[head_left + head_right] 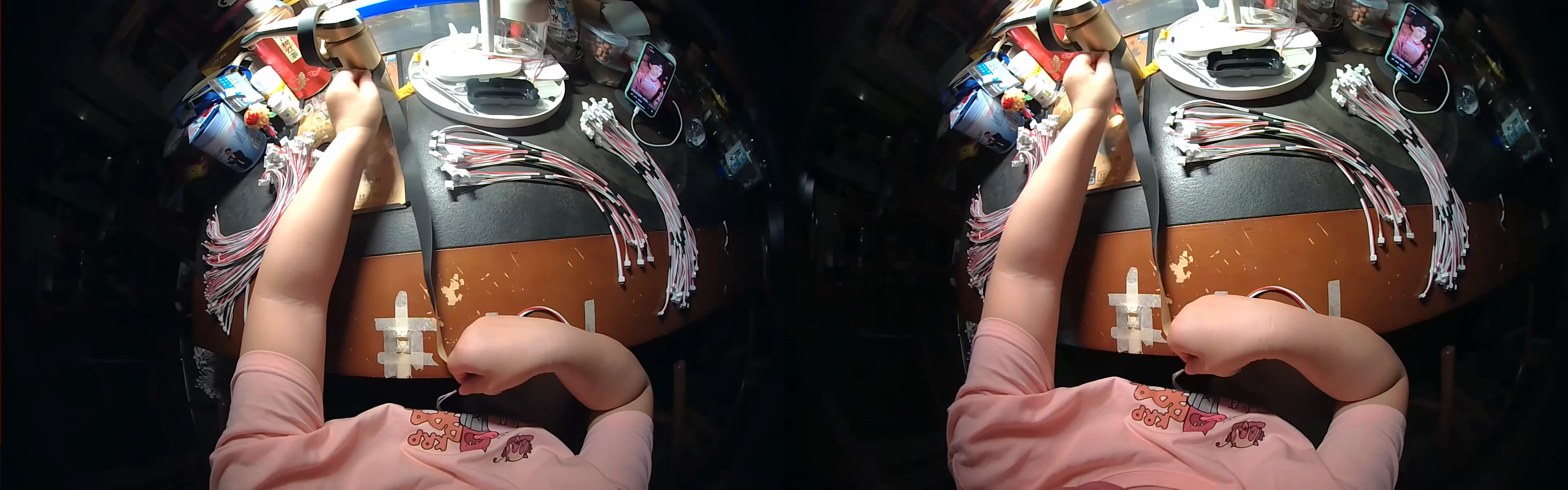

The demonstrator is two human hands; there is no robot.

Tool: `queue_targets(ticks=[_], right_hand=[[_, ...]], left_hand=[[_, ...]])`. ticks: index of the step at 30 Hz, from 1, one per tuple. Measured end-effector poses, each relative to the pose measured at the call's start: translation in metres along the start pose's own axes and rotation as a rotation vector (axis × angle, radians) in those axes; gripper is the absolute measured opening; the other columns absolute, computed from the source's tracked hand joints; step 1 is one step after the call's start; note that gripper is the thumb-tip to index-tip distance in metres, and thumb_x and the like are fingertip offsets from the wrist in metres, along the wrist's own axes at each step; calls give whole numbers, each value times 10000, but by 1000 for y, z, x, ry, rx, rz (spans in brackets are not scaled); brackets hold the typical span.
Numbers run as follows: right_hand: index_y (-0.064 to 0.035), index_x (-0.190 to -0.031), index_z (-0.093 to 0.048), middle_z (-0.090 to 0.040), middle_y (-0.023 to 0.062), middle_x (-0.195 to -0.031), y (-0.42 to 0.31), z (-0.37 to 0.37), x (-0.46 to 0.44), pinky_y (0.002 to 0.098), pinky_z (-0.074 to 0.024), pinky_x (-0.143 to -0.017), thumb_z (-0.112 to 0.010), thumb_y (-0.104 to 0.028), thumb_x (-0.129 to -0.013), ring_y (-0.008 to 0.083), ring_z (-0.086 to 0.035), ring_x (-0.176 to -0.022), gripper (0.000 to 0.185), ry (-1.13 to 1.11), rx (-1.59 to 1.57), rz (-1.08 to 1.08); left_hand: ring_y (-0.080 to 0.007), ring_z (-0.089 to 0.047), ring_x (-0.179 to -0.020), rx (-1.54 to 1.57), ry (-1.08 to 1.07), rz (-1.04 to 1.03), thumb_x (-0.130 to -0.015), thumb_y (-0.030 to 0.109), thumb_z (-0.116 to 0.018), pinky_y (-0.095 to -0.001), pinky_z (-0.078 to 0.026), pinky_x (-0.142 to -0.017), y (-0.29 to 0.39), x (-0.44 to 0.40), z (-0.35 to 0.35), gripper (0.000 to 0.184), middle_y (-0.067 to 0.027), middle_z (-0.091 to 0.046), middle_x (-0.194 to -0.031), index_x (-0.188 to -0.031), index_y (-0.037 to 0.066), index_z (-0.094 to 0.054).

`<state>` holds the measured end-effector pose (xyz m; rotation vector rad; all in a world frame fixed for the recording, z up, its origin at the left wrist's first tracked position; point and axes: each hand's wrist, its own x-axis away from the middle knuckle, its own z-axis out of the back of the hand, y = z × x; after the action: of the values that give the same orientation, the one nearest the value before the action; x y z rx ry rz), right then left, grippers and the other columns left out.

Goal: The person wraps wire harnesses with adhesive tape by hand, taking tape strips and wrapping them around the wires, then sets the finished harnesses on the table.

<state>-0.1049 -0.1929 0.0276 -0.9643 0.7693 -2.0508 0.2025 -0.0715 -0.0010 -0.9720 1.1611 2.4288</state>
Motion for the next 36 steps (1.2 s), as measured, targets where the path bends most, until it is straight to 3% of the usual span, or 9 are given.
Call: queue_targets(ticks=[2, 6, 11, 16, 18, 22, 27, 32, 36], right_hand=[[-57, -725, -655, -646, 78, -679, 0, 3, 0, 349, -461, -582, -638, -164, -758, 288, -575, -603, 113, -14, 4, 3], [-59, -710, -649, -633, 73, -658, 1, 7, 2, 344, -451, -571, -649, -157, -751, 279, -557, -584, 106, -53, -21, -11], [-60, -705, -648, -613, 71, -614, 5, 17, 8, 344, -446, -566, -671, -162, -744, 271, -545, -569, 111, -61, 65, -37], [-23, -760, -678, -601, 66, -900, 26, 29, 21, 258, -414, -550, -702, -80, -769, 147, -494, -596, 62, 635, -359, 222], [-4, -772, -681, -544, 58, -1004, 30, 31, 20, 220, -393, -564, -694, -43, -783, 106, -465, -639, 43, 771, -425, 190], [-1, -764, -677, -562, 75, -959, 35, 40, 14, 232, -408, -582, -702, -53, -764, 122, -476, -625, 58, 940, -551, 60], [9, -791, -674, -579, 98, -925, 45, 33, -4, 250, -427, -603, -716, -80, -744, 148, -504, -632, 109, 1030, -100, -363], [22, -859, -667, -602, 109, -850, 50, 34, -9, 265, -445, -620, -730, -117, -728, 167, -534, -644, 202, 994, 125, -353], [33, -926, -656, -625, 93, -812, 52, 49, -11, 259, -455, -640, -733, -156, -746, 170, -562, -676, 271, 1158, 433, -91]], left_hand=[[-281, -629, -715, 51, 9, 37, -828, 183, -582, -362, -499, -681, -14, -2, 4, 191, -151, -673, -804, -841, 11, -663], [-231, -621, -685, 605, -102, 558, -849, 133, -574, -312, -510, -623, -39, -11, 2, 197, -128, -670, -798, -909, -44, -634], [-198, -602, -631, 453, -92, 408, -864, 128, -565, -279, -504, -571, -41, -5, 9, 202, -141, -655, -800, -929, -56, -617], [-155, -578, -562, 280, -83, 218, -884, 121, -554, -238, -496, -507, -38, 0, 14, 209, -158, -635, -802, -953, -72, -596], [-152, -575, -557, 317, -99, 227, -886, 126, -555, -234, -494, -503, -39, -2, 13, 213, -153, -632, -797, -950, -73, -596], [-136, -563, -544, 408, -143, 284, -891, 147, -565, -217, -482, -485, -46, -2, 8, 230, -126, -620, -777, -938, -76, -598], [-125, -541, -526, 375, -121, 243, -886, 151, -579, -220, -472, -460, -33, -4, 12, 239, -103, -606, -755, -962, -74, -605], [-129, -554, -567, 433, -191, 275, -882, 153, -588, -228, -485, -501, -19, 2, 20, 247, -102, -612, -767, -986, -70, -609], [-129, -576, -626, 484, -195, 313, -879, 142, -588, -224, -493, -541, -10, 8, 20, 221, -101, -627, -791, -970, -57, -619]])
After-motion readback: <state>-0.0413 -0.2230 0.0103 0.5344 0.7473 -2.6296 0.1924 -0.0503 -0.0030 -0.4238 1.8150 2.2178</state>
